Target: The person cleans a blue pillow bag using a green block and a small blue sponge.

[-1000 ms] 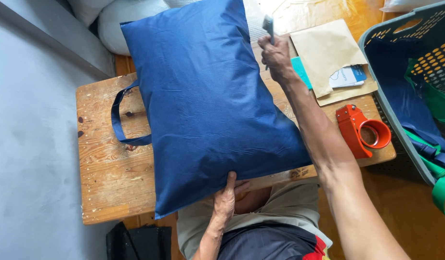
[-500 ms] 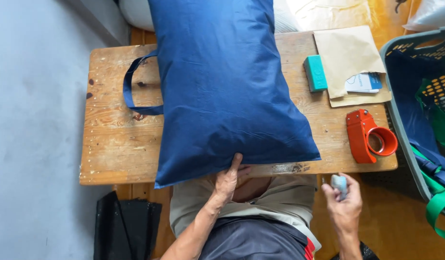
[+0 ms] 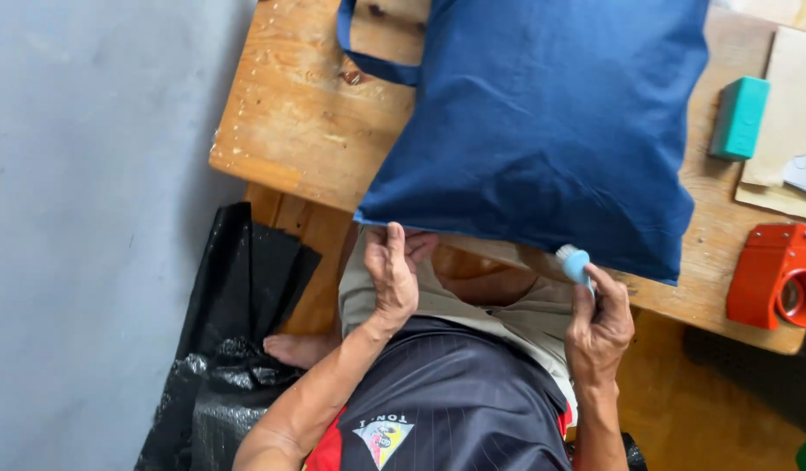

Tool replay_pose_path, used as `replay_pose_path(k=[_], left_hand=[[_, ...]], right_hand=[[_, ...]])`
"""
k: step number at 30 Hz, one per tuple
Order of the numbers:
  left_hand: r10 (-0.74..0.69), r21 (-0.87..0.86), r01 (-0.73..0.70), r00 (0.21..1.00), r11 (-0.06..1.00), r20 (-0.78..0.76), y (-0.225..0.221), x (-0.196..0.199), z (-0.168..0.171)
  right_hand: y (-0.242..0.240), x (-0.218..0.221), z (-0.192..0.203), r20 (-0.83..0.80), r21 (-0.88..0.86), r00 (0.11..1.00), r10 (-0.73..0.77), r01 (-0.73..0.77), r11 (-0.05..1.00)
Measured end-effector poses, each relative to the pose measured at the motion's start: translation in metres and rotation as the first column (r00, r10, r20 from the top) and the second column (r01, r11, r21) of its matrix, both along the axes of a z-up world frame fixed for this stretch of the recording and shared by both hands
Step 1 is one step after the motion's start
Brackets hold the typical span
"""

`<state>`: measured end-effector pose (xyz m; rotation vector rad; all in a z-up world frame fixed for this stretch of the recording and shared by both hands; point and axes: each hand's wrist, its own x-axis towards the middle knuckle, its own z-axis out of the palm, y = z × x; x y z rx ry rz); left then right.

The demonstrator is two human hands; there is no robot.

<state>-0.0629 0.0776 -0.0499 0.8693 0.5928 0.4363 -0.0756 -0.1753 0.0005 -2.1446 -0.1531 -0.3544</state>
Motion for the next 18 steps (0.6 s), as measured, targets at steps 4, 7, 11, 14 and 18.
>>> replay_pose_path(k=[4,7,11,14,18], left_hand=[[0.116,-0.035,-0.119,0.991,0.992,-0.073,0.027,0.001,0.009],[0.16,-0.044,-0.162,0.985,0.986,-0.061,0.035,0.004,0.019],[0.133,-0.109,-0.134,0.991,0.985,-0.018,0.041,-0.003,-0.007],[0.137,-0.217,-0.13,0.99,0.968,0.016,0.049,-0.003,-0.029],[0.077,-0.385,-0.05,0.996,0.922,0.055,0.069,0.002,-0.031]], right_hand=[[0.046,0.039,0.005,0.181,-0.076,0.967,0.179,-0.167,0.983],[0.099,0.052,0.016,0.212,-0.158,0.91,0.355,-0.327,0.932],[0.157,0.056,0.007,0.233,-0.355,0.834,0.501,-0.406,0.842],[0.186,0.054,-0.001,0.269,-0.426,0.8,0.536,-0.4,0.812],[0.197,0.058,0.006,0.301,-0.415,0.775,0.556,-0.419,0.808]])
